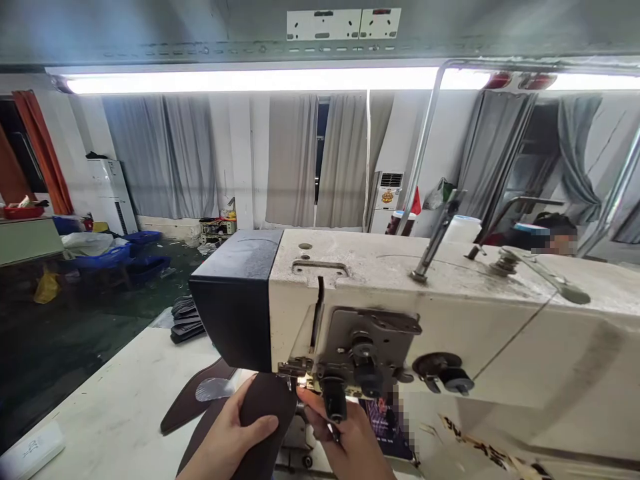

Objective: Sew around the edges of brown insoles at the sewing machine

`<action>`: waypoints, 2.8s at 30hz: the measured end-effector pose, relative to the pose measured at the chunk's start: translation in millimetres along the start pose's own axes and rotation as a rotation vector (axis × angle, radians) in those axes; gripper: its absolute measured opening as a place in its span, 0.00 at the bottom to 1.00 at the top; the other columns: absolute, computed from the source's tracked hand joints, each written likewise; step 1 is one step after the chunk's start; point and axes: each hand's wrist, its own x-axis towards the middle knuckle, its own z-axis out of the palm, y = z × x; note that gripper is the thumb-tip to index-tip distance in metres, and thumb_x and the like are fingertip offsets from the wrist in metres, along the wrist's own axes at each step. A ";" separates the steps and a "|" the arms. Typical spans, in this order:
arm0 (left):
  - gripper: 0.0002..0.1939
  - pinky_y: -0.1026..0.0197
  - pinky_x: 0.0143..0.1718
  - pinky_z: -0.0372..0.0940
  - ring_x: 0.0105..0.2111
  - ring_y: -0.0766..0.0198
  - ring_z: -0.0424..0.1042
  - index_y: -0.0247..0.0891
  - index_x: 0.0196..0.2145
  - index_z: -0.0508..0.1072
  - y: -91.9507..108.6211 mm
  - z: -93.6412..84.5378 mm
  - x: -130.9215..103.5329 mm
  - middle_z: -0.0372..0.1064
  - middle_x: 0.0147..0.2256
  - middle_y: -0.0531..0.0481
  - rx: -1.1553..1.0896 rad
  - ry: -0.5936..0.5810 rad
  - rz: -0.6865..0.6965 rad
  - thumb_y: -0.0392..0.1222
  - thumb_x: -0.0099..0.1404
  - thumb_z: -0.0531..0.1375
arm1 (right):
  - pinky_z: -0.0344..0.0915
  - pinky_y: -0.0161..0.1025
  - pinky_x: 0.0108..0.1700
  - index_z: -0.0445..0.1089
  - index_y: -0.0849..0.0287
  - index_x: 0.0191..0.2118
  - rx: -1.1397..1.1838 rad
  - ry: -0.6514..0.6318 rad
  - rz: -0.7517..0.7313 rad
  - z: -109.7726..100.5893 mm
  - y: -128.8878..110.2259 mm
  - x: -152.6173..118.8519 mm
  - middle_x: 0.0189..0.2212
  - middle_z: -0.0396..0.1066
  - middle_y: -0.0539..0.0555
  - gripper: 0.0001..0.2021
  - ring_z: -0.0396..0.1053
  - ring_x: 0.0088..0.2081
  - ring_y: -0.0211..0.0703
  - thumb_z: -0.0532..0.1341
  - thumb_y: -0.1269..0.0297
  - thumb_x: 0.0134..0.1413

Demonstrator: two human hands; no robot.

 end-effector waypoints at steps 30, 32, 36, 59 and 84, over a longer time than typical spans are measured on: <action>0.29 0.71 0.17 0.58 0.21 0.71 0.66 0.39 0.46 0.67 26.6 0.9 5.9 0.73 0.29 0.54 0.138 -0.164 -0.101 0.34 0.44 0.67 | 0.69 0.30 0.29 0.69 0.55 0.57 0.049 -0.046 0.101 9.1 14.4 -7.4 0.25 0.71 0.52 0.20 0.69 0.23 0.36 0.52 0.65 0.61; 0.28 0.70 0.18 0.57 0.22 0.70 0.68 0.37 0.44 0.68 24.5 -0.6 12.8 0.73 0.29 0.52 0.135 -0.130 -0.082 0.34 0.43 0.67 | 0.69 0.30 0.29 0.69 0.56 0.57 0.065 -0.047 0.086 9.7 14.6 -7.2 0.26 0.71 0.52 0.21 0.69 0.24 0.35 0.52 0.67 0.60; 0.23 0.69 0.20 0.56 0.21 0.72 0.66 0.36 0.37 0.68 15.5 -0.6 22.8 0.72 0.27 0.54 0.090 -0.053 -0.028 0.36 0.42 0.69 | 0.70 0.31 0.30 0.71 0.56 0.55 0.076 -0.030 0.062 9.4 11.0 -5.6 0.27 0.73 0.53 0.20 0.71 0.24 0.36 0.52 0.69 0.59; 0.10 0.63 0.32 0.64 0.29 0.59 0.70 0.41 0.22 0.73 38.3 -7.3 7.0 0.70 0.22 0.51 0.616 0.083 0.184 0.48 0.52 0.66 | 0.68 0.32 0.31 0.73 0.54 0.54 0.147 -0.006 0.108 7.3 -2.1 -1.6 0.22 0.70 0.47 0.22 0.66 0.23 0.35 0.54 0.72 0.55; 0.35 0.55 0.46 0.69 0.47 0.49 0.72 0.42 0.52 0.67 -1.0 -3.4 -28.7 0.73 0.50 0.44 0.036 -0.119 -0.076 0.48 0.46 0.72 | 0.70 0.32 0.31 0.75 0.54 0.51 0.062 0.001 0.176 5.1 -7.9 1.1 0.26 0.77 0.52 0.18 0.71 0.23 0.37 0.53 0.62 0.62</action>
